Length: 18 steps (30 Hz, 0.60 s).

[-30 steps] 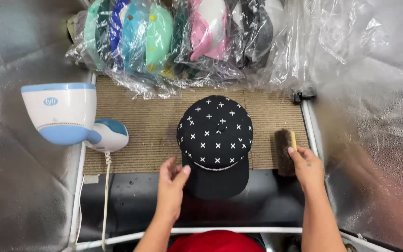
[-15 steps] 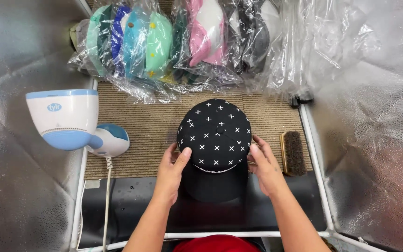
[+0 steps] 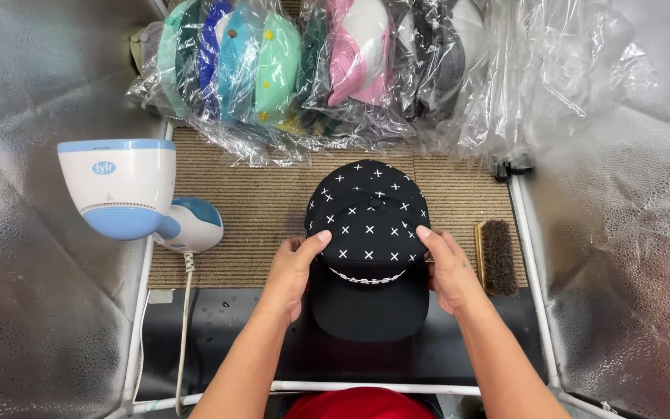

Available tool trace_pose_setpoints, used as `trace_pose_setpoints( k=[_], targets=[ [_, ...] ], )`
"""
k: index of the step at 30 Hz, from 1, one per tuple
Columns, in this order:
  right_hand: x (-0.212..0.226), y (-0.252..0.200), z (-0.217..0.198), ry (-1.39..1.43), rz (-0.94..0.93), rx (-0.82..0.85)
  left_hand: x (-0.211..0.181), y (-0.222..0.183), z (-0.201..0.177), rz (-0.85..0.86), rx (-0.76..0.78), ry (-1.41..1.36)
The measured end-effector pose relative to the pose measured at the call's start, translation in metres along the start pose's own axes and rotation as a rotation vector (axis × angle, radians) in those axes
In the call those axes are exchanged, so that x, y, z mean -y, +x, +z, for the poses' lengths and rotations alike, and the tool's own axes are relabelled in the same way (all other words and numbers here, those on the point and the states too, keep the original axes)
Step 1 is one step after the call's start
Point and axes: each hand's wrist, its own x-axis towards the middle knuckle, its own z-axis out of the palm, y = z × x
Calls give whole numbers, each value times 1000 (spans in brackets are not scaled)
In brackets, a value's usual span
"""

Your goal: Brushing lint or dust off various baseball caps using a wooden brush at a workstation.

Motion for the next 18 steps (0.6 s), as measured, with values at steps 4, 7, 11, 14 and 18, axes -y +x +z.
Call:
trace_pose_setpoints(
  k=[4,7,11,14,18],
  targets=[
    [11,1,-18,-91,64,78,-23,-18,-3,7,43,56],
    [47,-18,-9,-210,86,131,-39,-12,-4,15,79,114],
    [76,-2,11,-264,7,135,-60,30,-1,35,123,275],
    [62,59,-2,-157,43,232,-79,49,7,61,183,239],
    [66,84,-5,-127,99,338,-90,72,2,-26,331,243]
  ],
)
